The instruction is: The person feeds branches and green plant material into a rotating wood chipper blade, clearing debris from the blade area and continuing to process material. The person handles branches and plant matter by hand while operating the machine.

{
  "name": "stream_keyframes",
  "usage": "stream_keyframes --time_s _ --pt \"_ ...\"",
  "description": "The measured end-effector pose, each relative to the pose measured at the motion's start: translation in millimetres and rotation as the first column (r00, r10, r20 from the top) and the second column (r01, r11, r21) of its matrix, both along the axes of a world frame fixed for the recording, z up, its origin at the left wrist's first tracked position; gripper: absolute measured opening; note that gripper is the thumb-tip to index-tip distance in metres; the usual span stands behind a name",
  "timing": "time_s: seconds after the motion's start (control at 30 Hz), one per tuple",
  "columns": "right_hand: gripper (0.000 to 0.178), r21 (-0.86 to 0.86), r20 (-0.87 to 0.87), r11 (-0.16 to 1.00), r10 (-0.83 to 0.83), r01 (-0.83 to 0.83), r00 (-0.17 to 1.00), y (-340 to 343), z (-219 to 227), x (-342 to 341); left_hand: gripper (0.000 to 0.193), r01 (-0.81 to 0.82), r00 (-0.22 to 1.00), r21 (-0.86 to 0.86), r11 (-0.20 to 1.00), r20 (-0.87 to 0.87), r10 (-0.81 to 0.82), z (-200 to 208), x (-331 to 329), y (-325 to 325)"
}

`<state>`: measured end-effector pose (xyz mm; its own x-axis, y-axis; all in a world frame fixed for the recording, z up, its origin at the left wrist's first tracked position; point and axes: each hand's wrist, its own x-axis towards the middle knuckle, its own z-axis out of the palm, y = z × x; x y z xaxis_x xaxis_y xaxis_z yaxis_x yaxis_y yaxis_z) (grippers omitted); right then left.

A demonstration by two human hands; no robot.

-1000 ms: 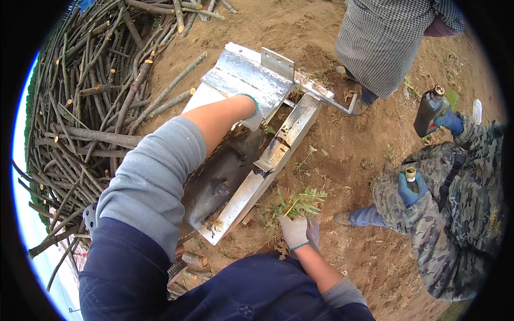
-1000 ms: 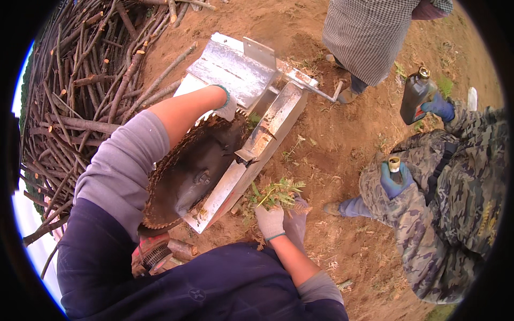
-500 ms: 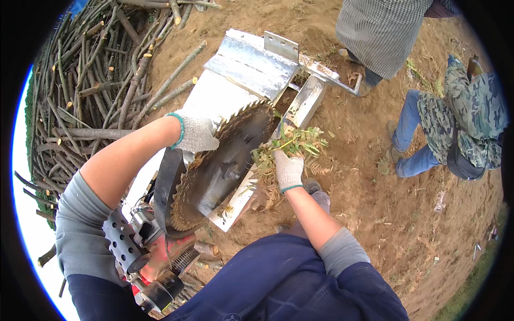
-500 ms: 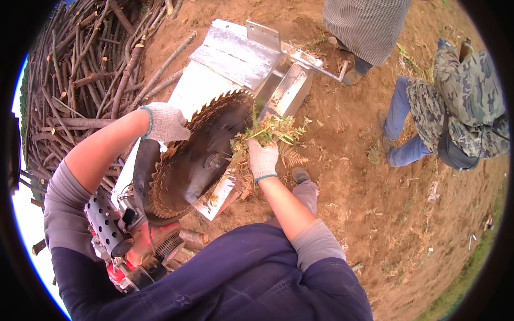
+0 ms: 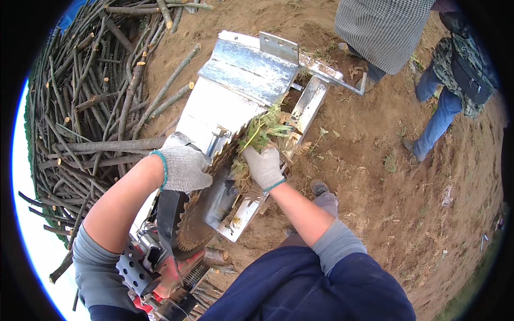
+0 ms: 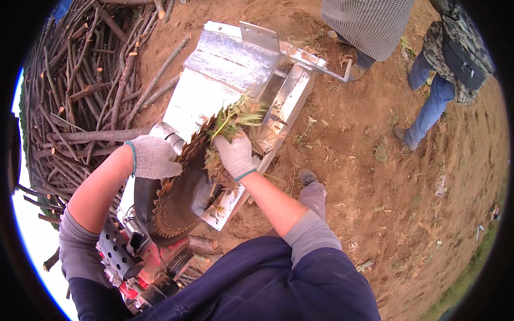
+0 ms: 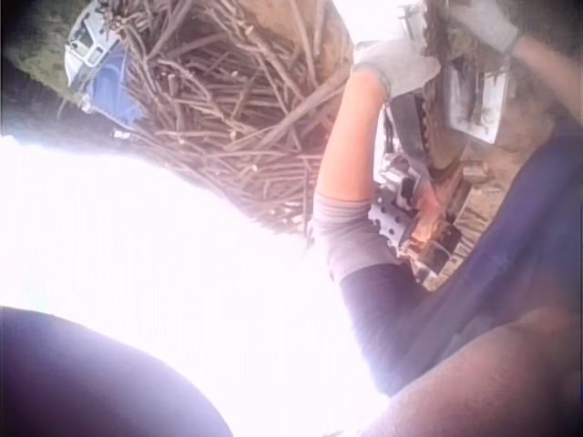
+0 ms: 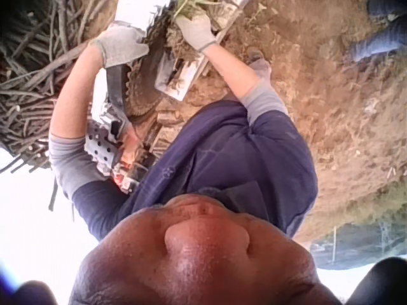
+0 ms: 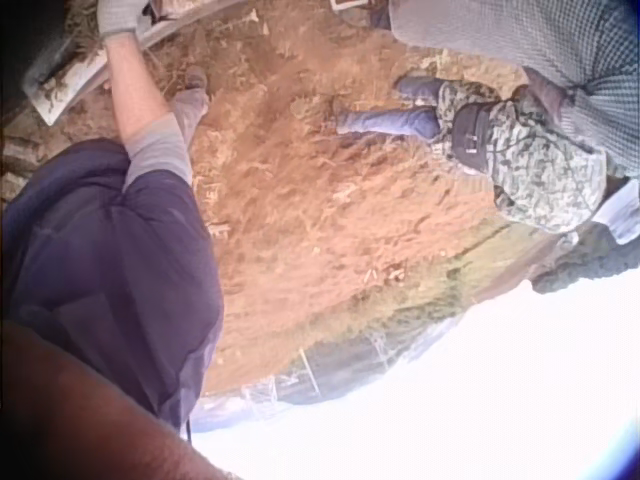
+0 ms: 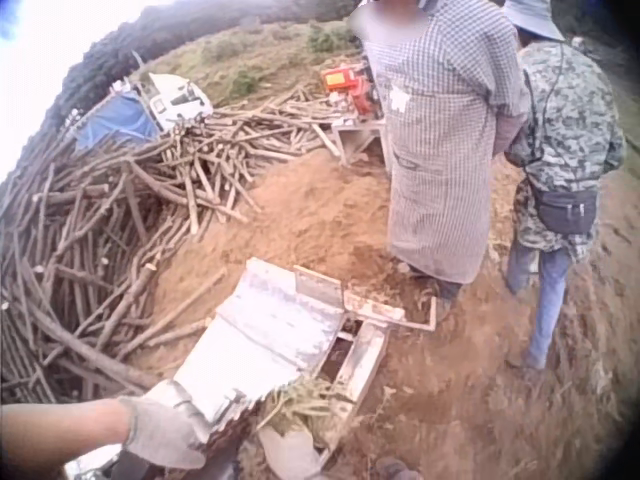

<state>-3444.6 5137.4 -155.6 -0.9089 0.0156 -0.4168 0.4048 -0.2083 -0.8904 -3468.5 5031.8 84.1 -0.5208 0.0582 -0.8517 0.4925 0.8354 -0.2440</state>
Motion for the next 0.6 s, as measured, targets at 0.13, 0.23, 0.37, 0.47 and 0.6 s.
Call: stream_keyframes --time_s 0.13,0.23,0.37,0.47,0.6 --pt "0.031 -0.199 -0.127 0.959 -0.229 0.201 0.965 4.8 -22.6 -25.6 0.053 0.025 1.0 0.006 1.0 0.013 -0.025 -3.4 -5.2 0.7" --pt "0.03 -0.016 0.197 0.985 -0.163 0.169 0.967 29.0 -104.6 -99.0 0.055 -0.001 1.0 0.004 1.0 0.02 0.0 4.5 -5.2 6.3" --pt "0.033 0.138 0.15 0.99 -0.018 -0.003 0.989 -0.8 -164.8 -89.9 0.059 -0.121 0.991 -0.023 0.992 0.056 0.122 18.4 -26.2 25.9" --pt "0.036 0.067 0.09 0.998 -0.029 0.023 0.996 -27.0 -135.2 -29.5 0.063 -0.089 0.987 0.1 0.991 -0.125 0.101 3.7 -74.4 53.2" --pt "0.034 0.078 -0.021 0.997 -0.023 0.025 1.0 -30.1 -76.3 15.1 0.052 0.07 0.984 0.107 0.992 -0.169 -0.051 -67.8 -103.0 81.4"
